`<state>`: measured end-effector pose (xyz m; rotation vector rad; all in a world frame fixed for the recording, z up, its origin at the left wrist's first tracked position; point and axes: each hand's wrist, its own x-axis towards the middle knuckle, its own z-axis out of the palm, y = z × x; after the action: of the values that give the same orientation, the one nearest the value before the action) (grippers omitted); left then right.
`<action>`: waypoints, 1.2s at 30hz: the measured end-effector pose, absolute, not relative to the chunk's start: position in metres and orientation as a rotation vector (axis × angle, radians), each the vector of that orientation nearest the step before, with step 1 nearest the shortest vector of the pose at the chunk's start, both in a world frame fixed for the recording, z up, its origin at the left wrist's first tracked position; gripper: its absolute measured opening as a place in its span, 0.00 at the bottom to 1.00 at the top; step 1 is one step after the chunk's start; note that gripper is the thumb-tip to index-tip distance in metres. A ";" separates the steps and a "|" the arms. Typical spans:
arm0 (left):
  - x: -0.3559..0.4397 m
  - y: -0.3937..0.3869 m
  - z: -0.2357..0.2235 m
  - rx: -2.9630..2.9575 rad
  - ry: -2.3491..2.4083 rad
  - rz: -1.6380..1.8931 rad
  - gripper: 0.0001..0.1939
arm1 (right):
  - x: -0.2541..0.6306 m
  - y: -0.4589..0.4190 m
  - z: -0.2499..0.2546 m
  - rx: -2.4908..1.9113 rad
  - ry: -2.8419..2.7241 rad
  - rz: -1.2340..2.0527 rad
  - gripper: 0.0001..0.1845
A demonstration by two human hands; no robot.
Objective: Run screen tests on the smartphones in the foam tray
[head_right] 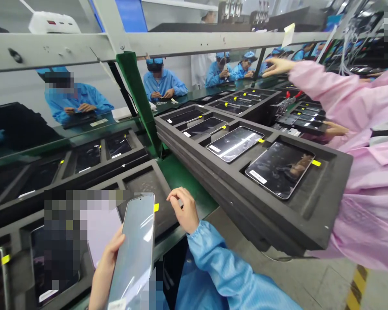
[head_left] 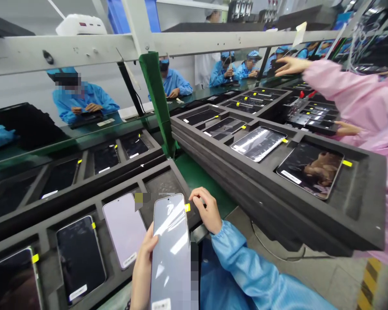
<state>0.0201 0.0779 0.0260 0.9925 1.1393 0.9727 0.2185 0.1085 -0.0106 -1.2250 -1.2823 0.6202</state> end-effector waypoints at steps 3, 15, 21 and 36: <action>0.016 0.052 0.016 1.056 1.268 1.092 0.31 | 0.209 0.087 0.010 -1.120 -1.523 0.677 0.15; 0.011 0.005 0.015 1.124 1.542 1.218 0.28 | 0.182 0.062 0.044 -1.119 -1.907 0.060 0.22; 0.014 0.005 0.021 1.033 1.467 1.309 0.23 | 0.177 0.038 0.064 -0.530 -2.122 0.008 0.29; 0.011 -0.018 0.054 1.006 1.337 1.339 0.19 | 0.178 0.027 0.055 -0.526 -1.886 0.075 0.25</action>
<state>0.0112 -0.0183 0.0539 1.0062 1.3373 1.3393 0.1784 0.0268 0.0550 -0.5262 -1.8858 0.0745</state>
